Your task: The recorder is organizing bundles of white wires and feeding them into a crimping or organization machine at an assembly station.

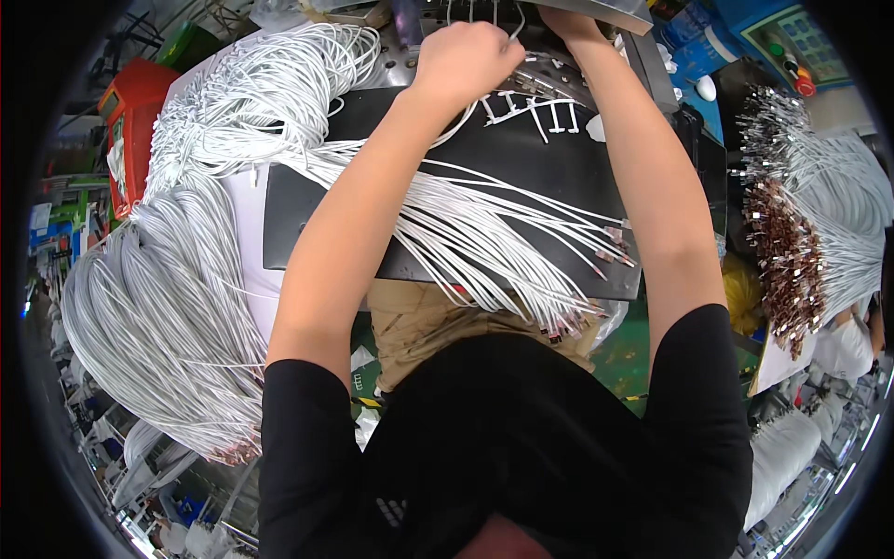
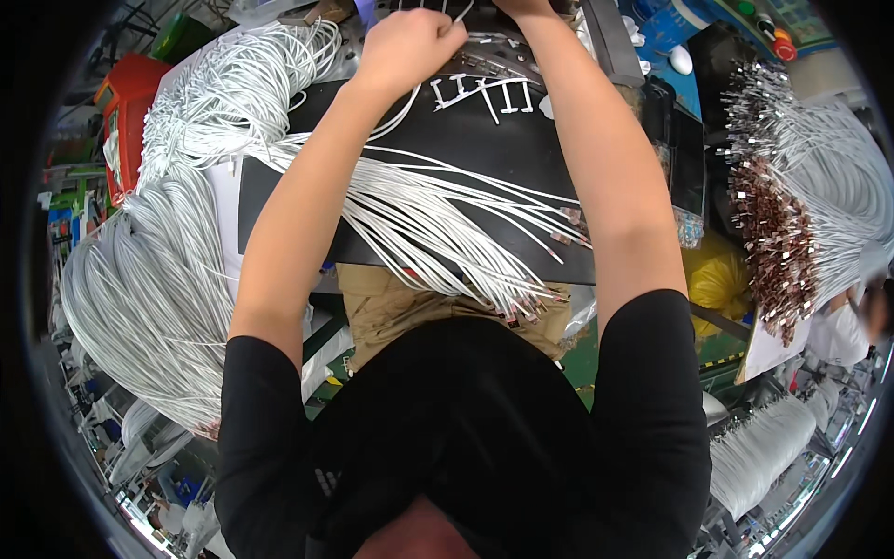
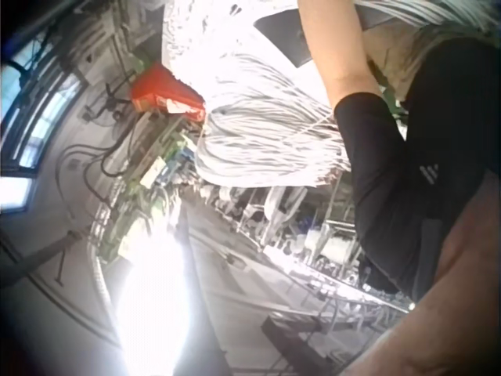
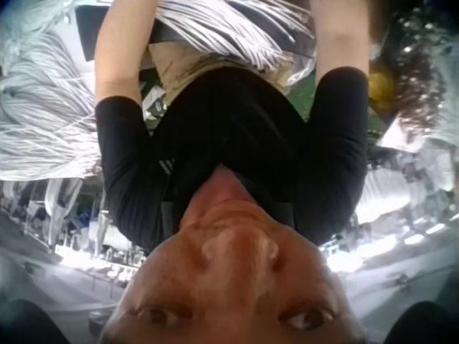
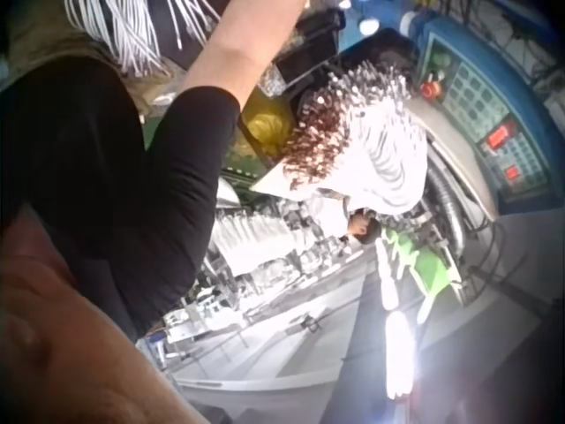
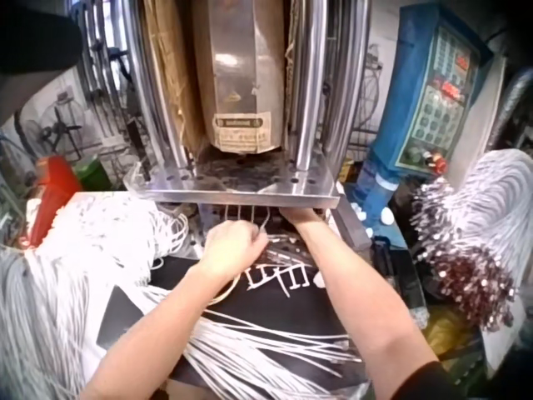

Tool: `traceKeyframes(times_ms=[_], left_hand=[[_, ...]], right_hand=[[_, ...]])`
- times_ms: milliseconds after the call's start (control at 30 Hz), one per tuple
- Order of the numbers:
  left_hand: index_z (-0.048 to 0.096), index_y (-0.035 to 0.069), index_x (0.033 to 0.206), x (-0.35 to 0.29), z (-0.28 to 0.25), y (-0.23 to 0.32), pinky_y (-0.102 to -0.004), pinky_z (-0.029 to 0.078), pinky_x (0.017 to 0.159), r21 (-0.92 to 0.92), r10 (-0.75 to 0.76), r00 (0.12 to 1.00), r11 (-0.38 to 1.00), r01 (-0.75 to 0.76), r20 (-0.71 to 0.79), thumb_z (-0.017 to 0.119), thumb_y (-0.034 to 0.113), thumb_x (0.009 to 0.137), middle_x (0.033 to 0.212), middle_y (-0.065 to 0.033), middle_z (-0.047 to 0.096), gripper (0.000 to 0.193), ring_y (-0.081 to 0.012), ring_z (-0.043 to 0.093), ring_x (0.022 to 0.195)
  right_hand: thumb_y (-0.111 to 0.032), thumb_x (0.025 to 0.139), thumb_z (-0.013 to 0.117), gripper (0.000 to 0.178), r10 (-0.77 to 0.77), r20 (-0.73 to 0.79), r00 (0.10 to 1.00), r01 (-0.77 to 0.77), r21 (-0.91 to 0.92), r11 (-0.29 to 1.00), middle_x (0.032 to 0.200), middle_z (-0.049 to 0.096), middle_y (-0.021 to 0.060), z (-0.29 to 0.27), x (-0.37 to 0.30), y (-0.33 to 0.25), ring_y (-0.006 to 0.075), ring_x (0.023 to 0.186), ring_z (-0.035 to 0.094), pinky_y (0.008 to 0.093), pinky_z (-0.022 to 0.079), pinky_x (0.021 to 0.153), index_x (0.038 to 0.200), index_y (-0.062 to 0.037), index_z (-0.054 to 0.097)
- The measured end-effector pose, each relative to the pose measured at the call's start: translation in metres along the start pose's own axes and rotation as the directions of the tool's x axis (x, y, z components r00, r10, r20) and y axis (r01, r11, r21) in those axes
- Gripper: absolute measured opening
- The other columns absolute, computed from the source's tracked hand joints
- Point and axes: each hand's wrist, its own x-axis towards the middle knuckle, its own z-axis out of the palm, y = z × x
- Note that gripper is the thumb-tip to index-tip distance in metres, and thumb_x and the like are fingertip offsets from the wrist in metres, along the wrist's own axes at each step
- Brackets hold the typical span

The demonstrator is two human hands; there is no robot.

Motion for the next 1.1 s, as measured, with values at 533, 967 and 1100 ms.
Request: traceKeyframes(times_ms=[533, 967, 1100], left_hand=[[0.057, 0.000, 0.132, 0.005, 0.035, -0.060, -0.0493, 0.035, 0.111, 0.414, 0.135, 0.926, 0.910, 0.025, -0.352, 0.053, 0.020, 0.089, 0.136, -0.0206, 0.058, 0.047, -0.0352, 0.050, 0.129], [0.068, 0.003, 0.109, -0.042, 0.028, -0.064, -0.0437, 0.054, 0.081, 0.183, 0.192, 0.787, 0.978, -0.103, -0.587, 0.060, 0.023, 0.094, 0.097, -0.0166, 0.069, 0.026, -0.0365, 0.066, 0.084], [0.066, -0.002, 0.095, -0.197, -0.030, -0.025, -0.0281, 0.050, 0.072, -0.882, -0.048, 0.927, 0.292, 0.369, 0.372, 0.052, 0.029, 0.105, 0.087, -0.0094, 0.068, 0.036, -0.0144, 0.064, 0.079]], right_hand=[[-0.034, 0.095, 0.058, 0.045, -0.156, 0.146, 0.977, 0.188, -0.242, 0.952, 0.124, 0.062, 0.0221, -0.055, -0.050, -0.194, 0.0367, 0.115, 0.058, 0.0459, 0.044, 0.104, 0.125, -0.0002, 0.060], [-0.019, 0.095, 0.060, 0.030, 0.051, 0.063, 0.997, -0.039, -0.183, 0.982, 0.103, 0.069, 0.0136, -0.075, -0.091, -0.188, 0.0326, 0.095, 0.066, 0.0393, 0.052, 0.083, 0.121, -0.0077, 0.068], [-0.008, 0.096, 0.060, 0.019, 0.297, -0.252, 0.921, -0.288, 0.074, 0.955, 0.092, 0.068, 0.0073, -0.203, -0.209, -0.188, 0.0149, 0.085, 0.063, 0.0287, 0.051, 0.078, 0.109, 0.0013, 0.070]])
